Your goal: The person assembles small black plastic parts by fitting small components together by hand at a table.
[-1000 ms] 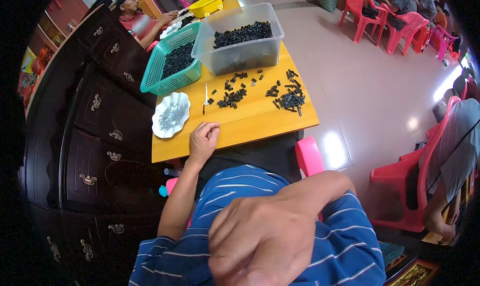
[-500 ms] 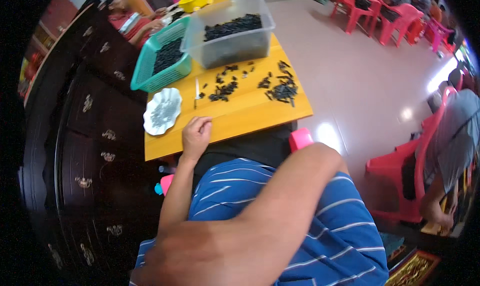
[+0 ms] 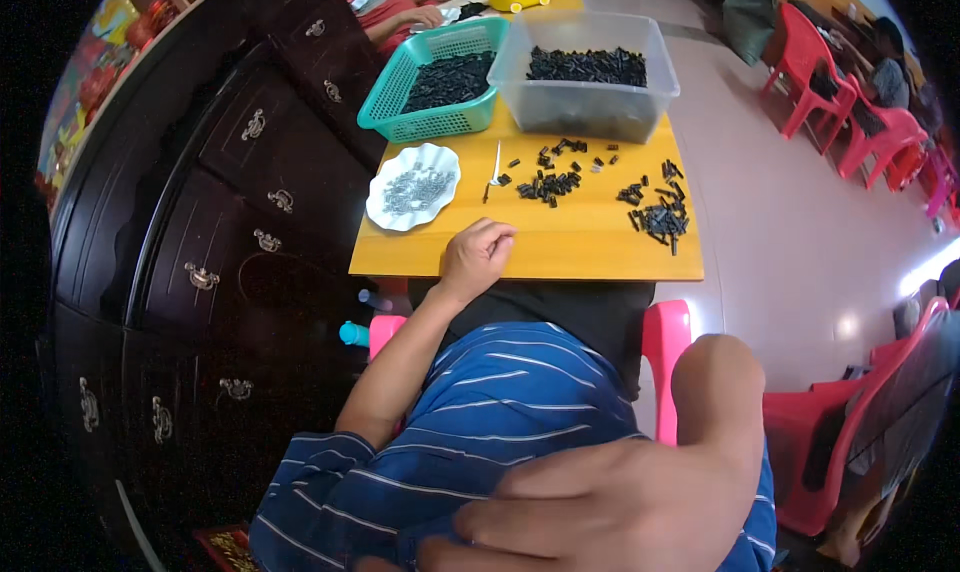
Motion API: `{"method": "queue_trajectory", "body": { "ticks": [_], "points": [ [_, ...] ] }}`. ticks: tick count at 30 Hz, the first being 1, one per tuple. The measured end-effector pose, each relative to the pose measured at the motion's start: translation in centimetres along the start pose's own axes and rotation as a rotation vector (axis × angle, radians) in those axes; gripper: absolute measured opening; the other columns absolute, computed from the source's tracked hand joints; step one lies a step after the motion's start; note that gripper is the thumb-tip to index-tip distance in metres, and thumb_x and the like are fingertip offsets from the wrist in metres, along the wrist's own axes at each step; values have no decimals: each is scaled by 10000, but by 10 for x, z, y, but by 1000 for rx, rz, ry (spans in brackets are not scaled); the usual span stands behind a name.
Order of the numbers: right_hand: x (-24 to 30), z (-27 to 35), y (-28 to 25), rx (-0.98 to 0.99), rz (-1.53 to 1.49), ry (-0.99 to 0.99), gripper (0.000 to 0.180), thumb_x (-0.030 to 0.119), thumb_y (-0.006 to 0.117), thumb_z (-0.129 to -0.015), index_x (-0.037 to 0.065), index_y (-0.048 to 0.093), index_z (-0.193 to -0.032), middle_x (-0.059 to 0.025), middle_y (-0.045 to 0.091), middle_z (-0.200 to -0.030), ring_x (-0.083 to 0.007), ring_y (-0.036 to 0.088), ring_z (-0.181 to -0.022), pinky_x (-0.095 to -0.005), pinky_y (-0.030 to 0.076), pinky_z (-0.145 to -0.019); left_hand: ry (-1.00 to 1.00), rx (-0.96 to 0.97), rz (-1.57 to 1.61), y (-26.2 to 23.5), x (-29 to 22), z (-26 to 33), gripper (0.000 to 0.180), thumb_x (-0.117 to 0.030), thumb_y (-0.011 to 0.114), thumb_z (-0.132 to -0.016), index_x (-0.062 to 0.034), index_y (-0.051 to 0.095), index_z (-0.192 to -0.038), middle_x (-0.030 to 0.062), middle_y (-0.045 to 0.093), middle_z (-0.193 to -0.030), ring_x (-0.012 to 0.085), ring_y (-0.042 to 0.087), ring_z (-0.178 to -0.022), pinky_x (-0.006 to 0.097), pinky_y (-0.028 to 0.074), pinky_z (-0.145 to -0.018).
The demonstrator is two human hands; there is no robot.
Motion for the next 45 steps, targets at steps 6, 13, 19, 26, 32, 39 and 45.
{"method": "queue_trajectory", "body": {
  "ticks": [6, 13, 19, 26, 32, 39, 45],
  "points": [
    [-3, 17, -2, -6, -269, -32, 231, 122, 710, -776, -17, 712, -962, -95, 664, -761, -206, 671, -684, -283, 545, -612, 10, -25, 10, -4, 0, 0, 110, -119, 642, -860, -72, 706, -935, 121, 684, -879, 333, 674, -804, 412, 542, -693],
    [-42, -15, 2, -124, -639, -40, 149, 123, 675, -845, 1, 704, -925, -121, 664, -789, -247, 675, -702, -321, 553, -635, 50, -13, -4, 3, -2, -8, 106, -113, 647, -854, -65, 701, -930, 123, 682, -872, 328, 674, -794, 407, 542, -689],
    [-39, -8, 9, -215, -959, -78, 120, 123, 644, -904, 16, 698, -894, -143, 663, -813, -283, 679, -717, -353, 560, -654, 17, -5, -40, -3, -2, -3, 106, -99, 649, -852, -62, 703, -935, 124, 684, -874, 330, 675, -799, 410, 543, -693],
    [-32, 33, -9, -289, -1327, -129, 168, 124, 609, -972, 33, 691, -857, -170, 663, -841, -325, 683, -736, -390, 567, -677, 46, -27, -14, -2, -7, -6, 107, -99, 653, -850, -67, 702, -940, 122, 683, -871, 332, 673, -793, 406, 543, -691],
    [-125, 86, 10, -601, -343, 629, 187, 145, 641, -912, 8, 600, -792, -63, 628, -736, -181, 605, -668, -288, 472, -612, 29, -31, -2, -6, -4, -2, 110, -73, 667, -849, -42, 702, -948, 126, 682, -858, 309, 679, -780, 377, 539, -685],
    [-291, 226, 71, -233, 557, 991, 135, 85, 621, -869, 83, 729, -950, -150, 684, -913, -350, 673, -866, -447, 534, -757, 29, -32, -2, -5, -7, -4, 95, -85, 655, -847, -60, 704, -924, 114, 685, -864, 313, 678, -785, 395, 545, -688],
    [-324, 252, 92, -15, 685, 1071, 215, 93, 609, -874, 124, 740, -1042, -112, 676, -990, -335, 664, -937, -436, 538, -827, 37, -30, -8, -4, -6, -4, 100, -87, 656, -846, -62, 708, -928, 116, 686, -862, 317, 679, -777, 398, 547, -683]
  ]
}}
Point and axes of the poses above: each hand's wrist, its own z-axis away from the middle knuckle, its own y-axis out of the palm, x = y × z, the point moved 3 cm from there along -z, towards the middle knuckle
